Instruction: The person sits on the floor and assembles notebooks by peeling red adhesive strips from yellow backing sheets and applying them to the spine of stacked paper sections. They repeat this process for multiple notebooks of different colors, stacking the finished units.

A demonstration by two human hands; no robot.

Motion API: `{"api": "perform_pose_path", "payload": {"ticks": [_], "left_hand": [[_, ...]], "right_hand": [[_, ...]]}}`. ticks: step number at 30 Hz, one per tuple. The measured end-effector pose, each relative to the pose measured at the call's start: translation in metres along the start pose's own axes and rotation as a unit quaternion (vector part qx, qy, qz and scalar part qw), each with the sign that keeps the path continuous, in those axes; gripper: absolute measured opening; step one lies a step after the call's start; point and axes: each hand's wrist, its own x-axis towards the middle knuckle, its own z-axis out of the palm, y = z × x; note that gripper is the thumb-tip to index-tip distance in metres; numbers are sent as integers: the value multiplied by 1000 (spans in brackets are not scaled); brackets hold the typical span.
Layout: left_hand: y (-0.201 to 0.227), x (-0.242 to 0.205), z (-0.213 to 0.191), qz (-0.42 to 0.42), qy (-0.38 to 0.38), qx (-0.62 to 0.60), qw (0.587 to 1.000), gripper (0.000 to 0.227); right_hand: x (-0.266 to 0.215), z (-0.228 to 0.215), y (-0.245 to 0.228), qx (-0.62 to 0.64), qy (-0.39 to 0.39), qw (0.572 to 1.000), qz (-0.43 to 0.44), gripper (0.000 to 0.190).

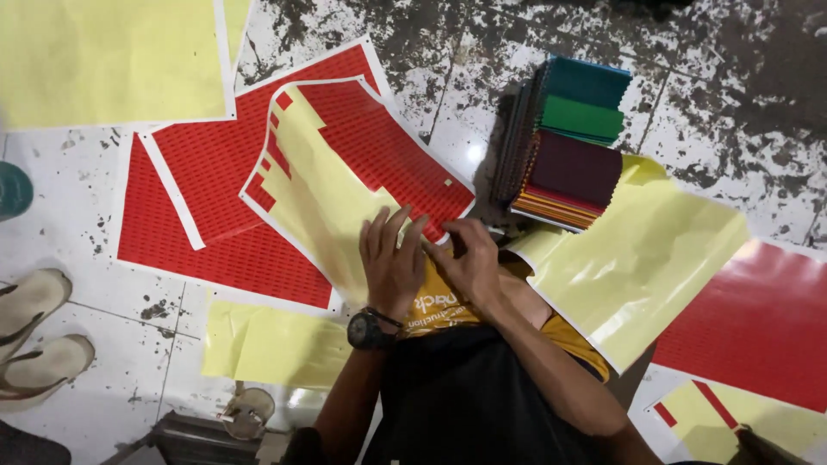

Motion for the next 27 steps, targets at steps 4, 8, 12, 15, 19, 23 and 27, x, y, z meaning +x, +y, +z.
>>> {"api": "perform_pose_path", "payload": {"ticks": [4,8,12,15,19,23,27], "left_hand": [[2,-5,7,-6,16,10,1000,30],[9,-10,0,-87,0,-92,992,27],[15,-1,-12,-126,23,-210,969,24],[16,-3,-15,-135,12,-239,961,25],[15,2,-21,-148,-15,-286,947,20],[13,-6,-14,-179,7,-286,941,9],[14,-4,-14,-197,35,-301,932,8]], "right_hand": [[-7,5,-5,7,34,999,5,31],[-12,4,-9,4,64,998,6,26],[-9,1,-20,20,72,997,-5,15],[-7,-4,-21,93,30,995,12,18],[-12,-6,-19,205,-11,976,69,25],[-5,-1,-21,156,17,984,85,27],[0,7,-19,28,41,998,38,28]]}}
